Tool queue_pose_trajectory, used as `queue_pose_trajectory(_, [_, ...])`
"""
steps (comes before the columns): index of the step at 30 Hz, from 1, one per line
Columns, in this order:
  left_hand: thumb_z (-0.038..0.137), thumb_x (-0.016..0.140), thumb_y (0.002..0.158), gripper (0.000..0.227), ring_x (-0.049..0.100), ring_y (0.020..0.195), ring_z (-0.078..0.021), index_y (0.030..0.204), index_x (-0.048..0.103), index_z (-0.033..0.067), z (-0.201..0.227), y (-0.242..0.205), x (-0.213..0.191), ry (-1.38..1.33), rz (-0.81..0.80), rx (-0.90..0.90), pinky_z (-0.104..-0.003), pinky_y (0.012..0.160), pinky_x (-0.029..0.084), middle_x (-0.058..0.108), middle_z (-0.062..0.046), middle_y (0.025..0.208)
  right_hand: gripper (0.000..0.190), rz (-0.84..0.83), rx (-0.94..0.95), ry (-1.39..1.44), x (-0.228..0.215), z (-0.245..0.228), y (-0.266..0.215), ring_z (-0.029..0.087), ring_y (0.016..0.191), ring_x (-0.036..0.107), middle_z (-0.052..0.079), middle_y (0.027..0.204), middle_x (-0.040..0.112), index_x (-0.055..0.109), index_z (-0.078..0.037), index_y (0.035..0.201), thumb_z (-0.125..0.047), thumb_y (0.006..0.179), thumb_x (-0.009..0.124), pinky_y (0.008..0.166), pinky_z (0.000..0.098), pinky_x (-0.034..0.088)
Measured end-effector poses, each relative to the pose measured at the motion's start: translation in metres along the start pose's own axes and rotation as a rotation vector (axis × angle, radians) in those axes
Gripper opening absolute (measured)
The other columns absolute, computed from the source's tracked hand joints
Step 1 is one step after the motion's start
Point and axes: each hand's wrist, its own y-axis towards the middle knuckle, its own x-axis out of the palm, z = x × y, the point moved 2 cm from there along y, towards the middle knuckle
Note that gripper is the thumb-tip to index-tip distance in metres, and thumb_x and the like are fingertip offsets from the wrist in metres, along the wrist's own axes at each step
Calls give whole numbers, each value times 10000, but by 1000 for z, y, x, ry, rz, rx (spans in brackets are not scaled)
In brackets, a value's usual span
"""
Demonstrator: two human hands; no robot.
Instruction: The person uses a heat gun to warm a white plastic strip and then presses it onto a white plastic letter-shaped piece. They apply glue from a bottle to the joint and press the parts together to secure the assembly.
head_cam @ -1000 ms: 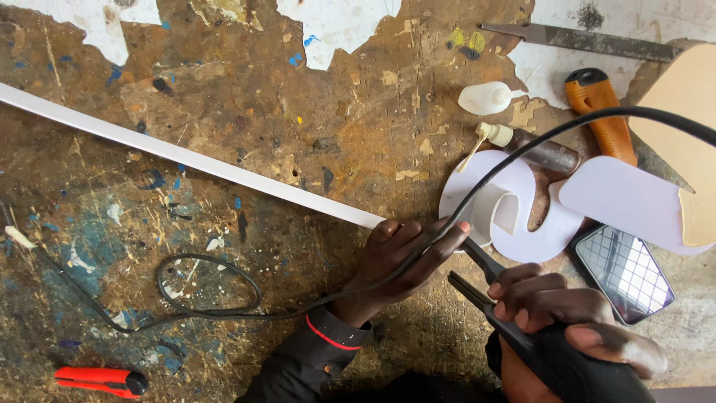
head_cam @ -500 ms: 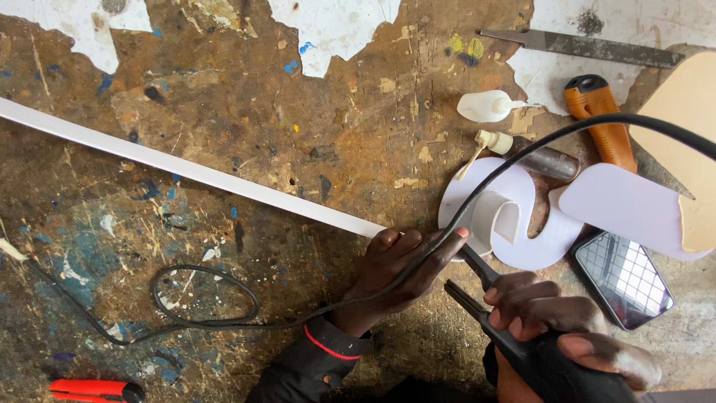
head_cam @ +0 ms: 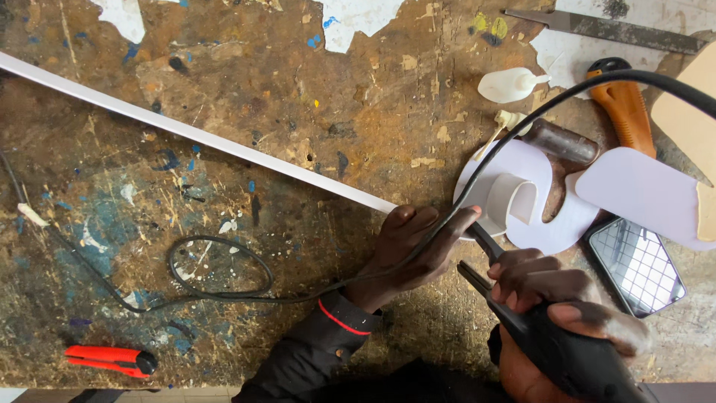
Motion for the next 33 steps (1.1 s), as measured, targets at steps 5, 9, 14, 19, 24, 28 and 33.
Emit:
queue_pose_trajectory(5, [6, 754, 977, 713, 652, 943, -216, 1657, 577, 129, -4, -8, 16, 7, -63, 8, -402, 858, 409, 732, 82, 1029, 521, -19, -82, 132, 3, 3, 1, 233, 693, 583, 96, 869, 520, 544, -177, 1258, -697, 1215, 554, 729, 420, 601])
queue_pose_trajectory(9, [121, 849, 916, 741, 676, 986, -213, 1613, 600, 137, -6, -9, 22, 23, -60, -9, -406, 897, 450, 741, 90, 1045, 580, -30, -174, 166, 6, 6, -3, 223, 704, 603, 96, 886, 561, 543, -160, 1269, -737, 1207, 515, 744, 426, 597])
queue_pose_trajectory(14, [250, 957, 791, 883, 689, 1022, -294, 1585, 585, 150, -6, -10, 22, -10, -76, -49, -478, 905, 427, 776, -35, 1103, 640, -12, -76, 140, -3, 0, 2, 263, 683, 601, 127, 824, 541, 520, -155, 1235, -794, 1192, 519, 694, 446, 600])
queue_pose_trajectory(19, [159, 948, 813, 778, 700, 1020, -274, 1519, 622, 189, -3, -3, 16, 25, -18, -43, -467, 872, 408, 807, 26, 1047, 701, -44, -30, 214, -10, 1, -2, 276, 803, 637, 149, 921, 569, 505, -136, 1260, -824, 1156, 584, 837, 446, 618])
queue_pose_trajectory(24, [218, 928, 877, 750, 699, 1057, -256, 1559, 617, 198, 0, -5, 12, 43, -44, -21, -453, 870, 409, 827, 72, 1012, 689, -22, -115, 194, -5, 3, -10, 289, 748, 602, 160, 893, 547, 481, -127, 1254, -809, 1170, 521, 765, 439, 571])
queue_pose_trajectory(28, [304, 1006, 861, 896, 724, 1087, -245, 1631, 565, 183, 2, -2, 7, 8, 2, -2, -446, 904, 410, 855, 37, 1106, 706, -12, -133, 203, -6, 5, -8, 298, 774, 618, 167, 908, 547, 479, -114, 1251, -812, 1158, 526, 804, 451, 603])
queue_pose_trajectory(33, [110, 945, 982, 769, 721, 1034, -281, 1635, 548, 187, 0, -3, 10, 21, 80, 7, -459, 865, 413, 790, -24, 1094, 721, -25, -64, 251, -6, 5, -3, 302, 800, 601, 178, 956, 544, 471, -93, 1276, -800, 1153, 544, 864, 458, 580])
